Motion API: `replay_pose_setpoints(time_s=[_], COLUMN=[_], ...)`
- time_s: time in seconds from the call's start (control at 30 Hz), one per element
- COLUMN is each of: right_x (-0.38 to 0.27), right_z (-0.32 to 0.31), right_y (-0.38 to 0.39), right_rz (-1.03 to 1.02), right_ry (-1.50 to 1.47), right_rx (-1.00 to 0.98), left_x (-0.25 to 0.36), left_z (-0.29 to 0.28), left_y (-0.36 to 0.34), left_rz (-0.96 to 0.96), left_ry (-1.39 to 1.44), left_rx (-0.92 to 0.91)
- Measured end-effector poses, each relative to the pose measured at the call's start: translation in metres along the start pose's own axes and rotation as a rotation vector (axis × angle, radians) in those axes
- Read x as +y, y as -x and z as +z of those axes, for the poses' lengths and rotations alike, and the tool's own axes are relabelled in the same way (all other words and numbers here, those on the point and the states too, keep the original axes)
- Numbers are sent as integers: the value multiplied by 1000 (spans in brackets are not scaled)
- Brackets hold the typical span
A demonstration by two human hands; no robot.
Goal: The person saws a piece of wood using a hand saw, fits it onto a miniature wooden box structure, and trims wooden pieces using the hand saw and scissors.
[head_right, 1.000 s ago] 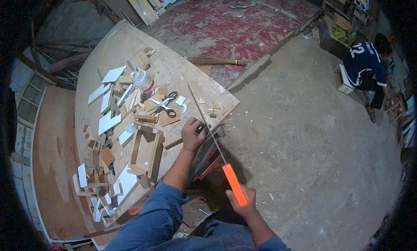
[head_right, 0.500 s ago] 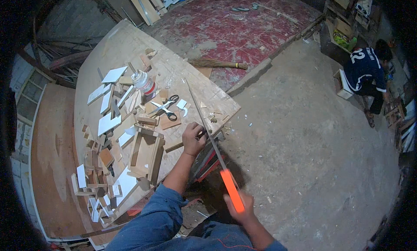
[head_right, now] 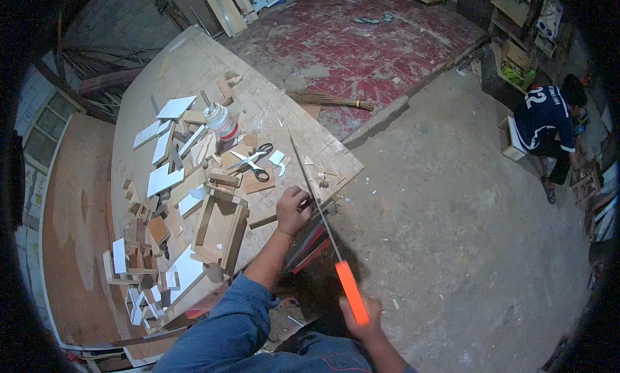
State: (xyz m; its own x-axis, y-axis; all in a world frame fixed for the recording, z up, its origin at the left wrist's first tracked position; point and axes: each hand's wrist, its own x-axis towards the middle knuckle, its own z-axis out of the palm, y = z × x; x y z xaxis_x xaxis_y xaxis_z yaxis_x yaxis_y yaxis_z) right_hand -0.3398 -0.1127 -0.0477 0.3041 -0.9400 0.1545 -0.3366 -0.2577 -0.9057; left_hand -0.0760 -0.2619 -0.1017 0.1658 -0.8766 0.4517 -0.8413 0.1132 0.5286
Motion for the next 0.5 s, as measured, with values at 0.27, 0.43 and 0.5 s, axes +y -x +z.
replay_pose_setpoints(time_s=[0.27,0.43,0.5], right_x=[19,-5,14], right_z=[16,2,25], right_y=[11,19,-30], right_rz=[28,-29,-113], right_ry=[-75,-11,107], right_rx=[-24,23,19], left_x=[-11,-7,1], left_z=[-3,-1,-3], left_y=[-2,-3,1], left_rz=[-5,-43,-21], left_ry=[-100,-30,-27], left_rx=[31,23,24])
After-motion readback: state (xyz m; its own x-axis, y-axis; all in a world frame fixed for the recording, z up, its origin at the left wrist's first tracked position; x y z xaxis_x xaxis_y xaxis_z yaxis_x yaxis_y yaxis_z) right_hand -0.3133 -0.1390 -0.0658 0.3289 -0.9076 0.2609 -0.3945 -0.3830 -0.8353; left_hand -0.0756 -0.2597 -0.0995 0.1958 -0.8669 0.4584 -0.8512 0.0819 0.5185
